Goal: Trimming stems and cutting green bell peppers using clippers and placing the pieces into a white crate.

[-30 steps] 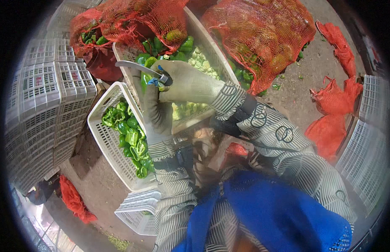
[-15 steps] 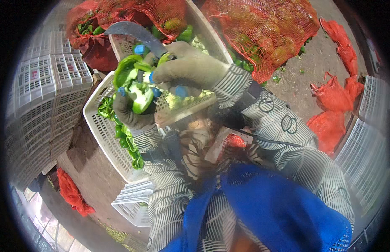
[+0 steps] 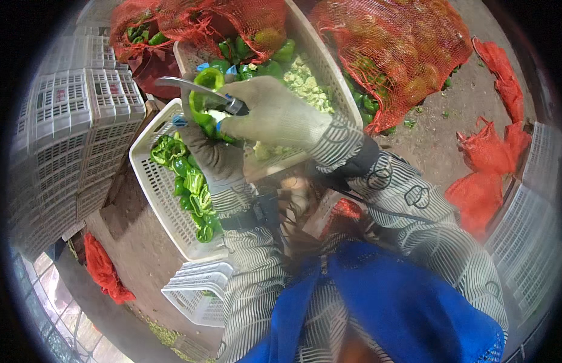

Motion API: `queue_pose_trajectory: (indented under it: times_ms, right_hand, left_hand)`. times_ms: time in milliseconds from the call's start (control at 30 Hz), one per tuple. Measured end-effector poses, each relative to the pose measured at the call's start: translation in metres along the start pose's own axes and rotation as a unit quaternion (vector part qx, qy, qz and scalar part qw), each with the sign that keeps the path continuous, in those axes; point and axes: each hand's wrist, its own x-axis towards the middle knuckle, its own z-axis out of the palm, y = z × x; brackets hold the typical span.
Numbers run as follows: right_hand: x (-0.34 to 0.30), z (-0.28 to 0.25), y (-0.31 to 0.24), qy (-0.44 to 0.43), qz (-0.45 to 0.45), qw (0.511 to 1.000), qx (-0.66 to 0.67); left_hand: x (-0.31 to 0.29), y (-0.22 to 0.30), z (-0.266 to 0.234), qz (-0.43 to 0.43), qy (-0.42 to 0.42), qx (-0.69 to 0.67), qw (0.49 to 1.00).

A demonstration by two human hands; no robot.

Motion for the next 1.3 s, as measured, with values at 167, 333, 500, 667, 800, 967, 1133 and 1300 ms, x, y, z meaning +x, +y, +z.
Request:
queue_pose_trajectory:
  times_ms: [167, 333, 500, 667, 800, 967, 1133, 1300]
  right_hand:
    - [0.002, -0.011, 0.000, -0.059, 0.014, 0.998, 0.010]
    - [0.000, 0.008, 0.015, 0.055, -0.032, 0.997, -0.036]
    - [-0.002, -0.026, 0.033, 0.071, -0.043, 0.969, -0.231]
    - [0.000, -0.015, 0.027, 0.173, -0.146, 0.952, -0.204]
    - [0.002, 0.001, 0.024, 0.082, -0.142, 0.941, -0.297]
    - [0.009, -0.009, 0.015, 0.086, 0.024, 0.996, 0.008]
    - [0.003, -0.035, 0.058, 0.107, -0.003, 0.992, -0.060]
    - [0.005, -0.063, 0.045, 0.207, -0.052, 0.966, -0.146]
  left_hand:
    - [-0.001, -0.006, -0.009, -0.036, -0.012, -0.013, 0.999]
    - [0.004, -0.013, -0.014, 0.076, -0.072, 0.167, 0.980]
    - [0.011, -0.021, -0.010, 0.236, 0.051, 0.261, 0.935]
    - [0.003, -0.009, 0.007, -0.035, 0.169, -0.120, 0.978]
    - [-0.017, -0.015, -0.005, -0.055, 0.026, 0.099, 0.993]
    - [-0.025, 0.007, -0.024, 0.098, -0.048, 0.280, 0.954]
    - [-0.012, 0.074, -0.047, 0.263, 0.087, 0.416, 0.866]
    - [0.048, 0.145, -0.204, 0.254, 0.131, 0.936, 0.205]
